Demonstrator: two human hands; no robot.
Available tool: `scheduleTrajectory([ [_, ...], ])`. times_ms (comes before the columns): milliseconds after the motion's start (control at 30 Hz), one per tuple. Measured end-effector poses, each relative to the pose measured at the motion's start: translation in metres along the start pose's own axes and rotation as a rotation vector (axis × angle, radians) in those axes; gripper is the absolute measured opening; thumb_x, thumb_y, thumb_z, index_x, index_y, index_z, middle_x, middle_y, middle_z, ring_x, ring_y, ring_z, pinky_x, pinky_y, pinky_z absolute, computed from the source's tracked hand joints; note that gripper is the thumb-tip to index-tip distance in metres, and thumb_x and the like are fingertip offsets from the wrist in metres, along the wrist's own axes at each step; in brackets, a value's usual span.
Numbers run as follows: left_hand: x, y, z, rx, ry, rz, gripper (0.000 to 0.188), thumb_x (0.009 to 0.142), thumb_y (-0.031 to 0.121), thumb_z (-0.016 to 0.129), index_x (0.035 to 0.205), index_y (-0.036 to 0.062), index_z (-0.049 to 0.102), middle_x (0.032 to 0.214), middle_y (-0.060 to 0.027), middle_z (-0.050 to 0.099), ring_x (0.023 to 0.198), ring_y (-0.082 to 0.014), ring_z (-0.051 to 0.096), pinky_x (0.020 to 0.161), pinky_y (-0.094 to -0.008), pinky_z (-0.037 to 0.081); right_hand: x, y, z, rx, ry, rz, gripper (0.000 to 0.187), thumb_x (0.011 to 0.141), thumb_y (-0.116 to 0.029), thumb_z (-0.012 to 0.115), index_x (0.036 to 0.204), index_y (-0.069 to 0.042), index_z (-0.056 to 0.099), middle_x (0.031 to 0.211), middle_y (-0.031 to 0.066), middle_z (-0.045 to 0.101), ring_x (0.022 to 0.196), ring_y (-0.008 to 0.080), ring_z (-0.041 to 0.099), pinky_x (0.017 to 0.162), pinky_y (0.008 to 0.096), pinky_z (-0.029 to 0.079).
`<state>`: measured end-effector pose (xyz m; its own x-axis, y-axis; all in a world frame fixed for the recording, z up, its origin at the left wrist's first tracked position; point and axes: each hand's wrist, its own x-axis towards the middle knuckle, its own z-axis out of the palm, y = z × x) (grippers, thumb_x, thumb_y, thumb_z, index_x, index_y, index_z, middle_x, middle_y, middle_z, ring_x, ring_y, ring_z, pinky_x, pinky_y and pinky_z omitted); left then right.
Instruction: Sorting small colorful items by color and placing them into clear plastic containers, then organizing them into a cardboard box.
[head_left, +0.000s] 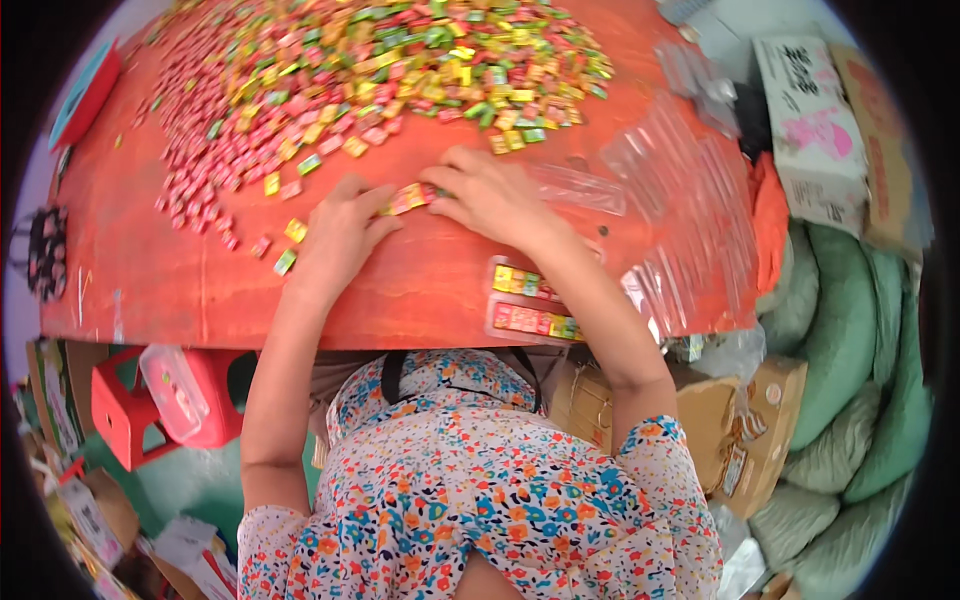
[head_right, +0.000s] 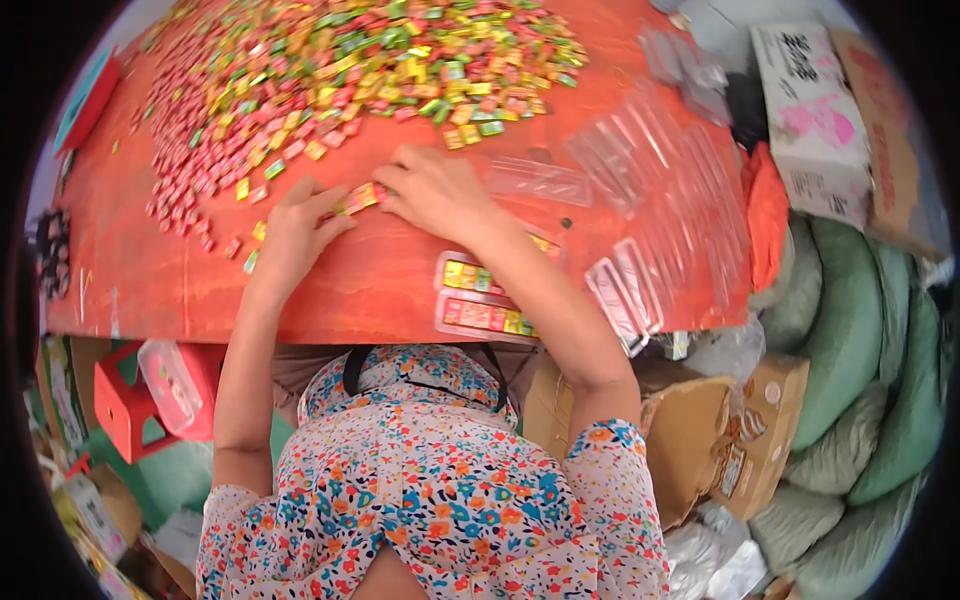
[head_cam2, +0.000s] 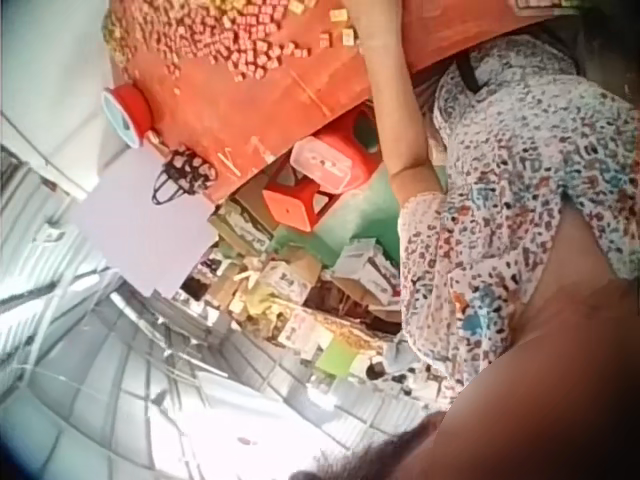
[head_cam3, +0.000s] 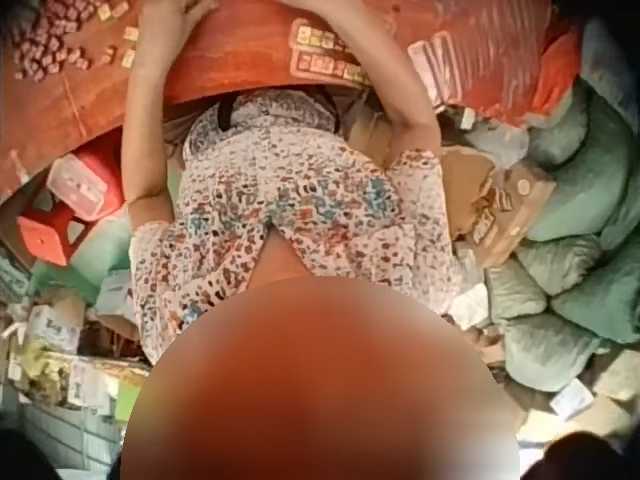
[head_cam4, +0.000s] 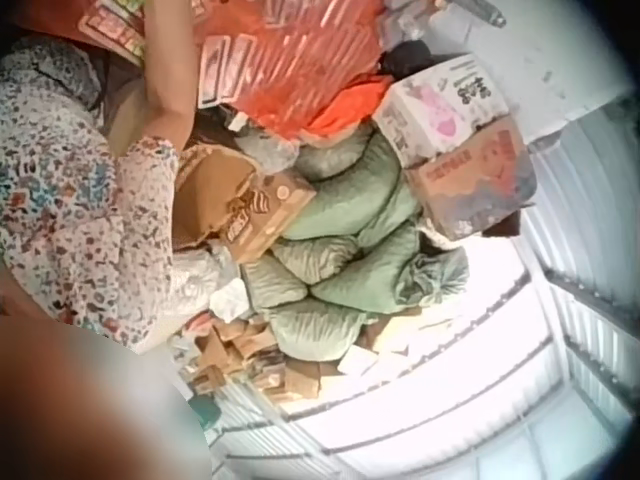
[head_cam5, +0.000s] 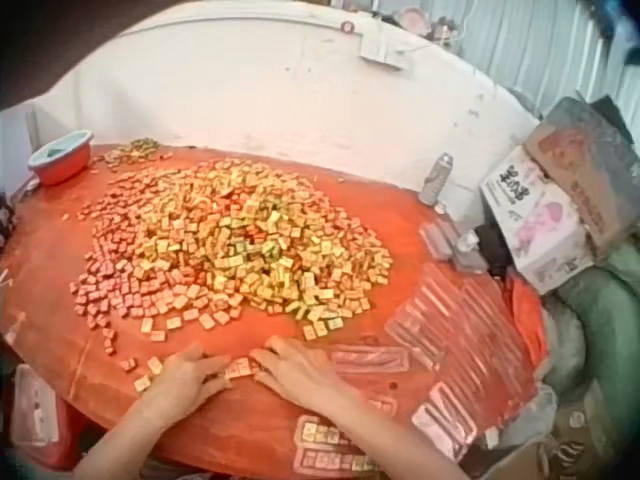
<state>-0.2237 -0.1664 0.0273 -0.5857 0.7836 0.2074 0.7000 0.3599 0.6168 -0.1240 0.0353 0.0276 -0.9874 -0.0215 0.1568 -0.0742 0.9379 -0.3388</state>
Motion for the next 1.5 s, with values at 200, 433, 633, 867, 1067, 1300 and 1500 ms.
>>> scheduleTrajectory([
  [200, 0.023, 0.026, 0.019, -0.092, 0.025, 0.101, 0.03, 0.077, 0.009, 0.076, 0.105, 0.0022, 0.07, 0.079, -0.0105, 0.057, 0.068, -0.0225, 0.058, 0.063, -0.0343, 0.048, -0.031, 0.005, -0.028, -0.107, 0.159, 0.092, 0.027, 0.085, -0.029, 0.066, 0.109, -0.017, 0.064, 0.102, 0.0031, 0.059, 0.095, 0.0245, 0.062, 0.071, 0.0391, 0.052],
  [433, 0.082, 0.085, 0.085, -0.082, 0.008, 0.271, 0.025, 0.079, 0.018, 0.075, 0.101, 0.0075, 0.071, 0.088, -0.0097, 0.06, 0.076, -0.0293, 0.064, 0.068, -0.0396, 0.053, -0.089, 0.06, -0.079, -0.167, 0.164, 0.26, 0.027, 0.083, -0.028, 0.069, 0.107, -0.017, 0.065, 0.097, 0.0034, 0.059, 0.094, 0.0241, 0.062, 0.072, 0.0392, 0.052],
  [633, 0.099, 0.096, 0.114, -0.007, -0.095, 0.28, 0.025, 0.082, 0.021, 0.072, 0.105, 0.0099, 0.071, 0.093, -0.0084, 0.06, 0.081, -0.0288, 0.064, 0.072, -0.0407, 0.053, -0.111, 0.094, -0.075, -0.128, 0.113, 0.338, 0.029, 0.084, -0.028, 0.069, 0.111, -0.016, 0.065, 0.1, 0.0034, 0.059, 0.094, 0.0248, 0.062, 0.073, 0.0396, 0.051],
  [867, 0.088, 0.078, 0.108, -0.032, -0.064, 0.359, 0.037, 0.081, 0.023, 0.072, 0.113, 0.0066, 0.066, 0.111, -0.0103, 0.062, 0.097, -0.0321, 0.062, 0.08, -0.042, 0.052, -0.117, 0.096, -0.079, -0.12, 0.098, 0.293, 0.041, 0.086, -0.032, 0.067, 0.123, -0.016, 0.061, 0.113, 0.0048, 0.06, 0.1, 0.0265, 0.062, 0.078, 0.0392, 0.052],
  [1067, 0.08, 0.081, 0.109, 0.201, 0.005, 0.516, 0.072, 0.082, 0.042, 0.069, 0.135, -0.0005, 0.048, 0.144, -0.0158, 0.043, 0.132, -0.0343, 0.04, 0.108, -0.0453, 0.035, -0.125, 0.1, -0.07, -0.213, 0.206, 0.219, 0.051, 0.086, -0.036, 0.066, 0.128, -0.009, 0.056, 0.129, 0.0108, 0.057, 0.114, 0.0298, 0.057, 0.092, 0.0421, 0.048],
  [1300, 0.075, 0.083, 0.111, 0.265, -0.244, 0.59, 0.089, 0.085, 0.06, 0.056, 0.142, -0.0057, 0.035, 0.152, -0.0212, 0.03, 0.143, -0.0333, 0.027, 0.118, -0.0441, 0.021, -0.128, 0.09, -0.052, -0.18, 0.007, 0.142, 0.065, 0.095, -0.044, 0.052, 0.141, -0.001, 0.039, 0.149, 0.0165, 0.039, 0.138, 0.0298, 0.037, 0.114, 0.0474, 0.027],
  [1500, 0.076, 0.081, 0.109, 0.298, -0.257, 0.632, 0.091, 0.086, 0.063, 0.052, 0.142, -0.006, 0.035, 0.152, -0.0217, 0.029, 0.143, -0.0328, 0.027, 0.118, -0.0428, 0.021, -0.131, 0.086, -0.045, -0.283, -0.047, 0.134, 0.072, 0.095, -0.051, 0.045, 0.146, -0.001, 0.034, 0.153, 0.0165, 0.032, 0.142, 0.0299, 0.03, 0.117, 0.0472, 0.02],
])
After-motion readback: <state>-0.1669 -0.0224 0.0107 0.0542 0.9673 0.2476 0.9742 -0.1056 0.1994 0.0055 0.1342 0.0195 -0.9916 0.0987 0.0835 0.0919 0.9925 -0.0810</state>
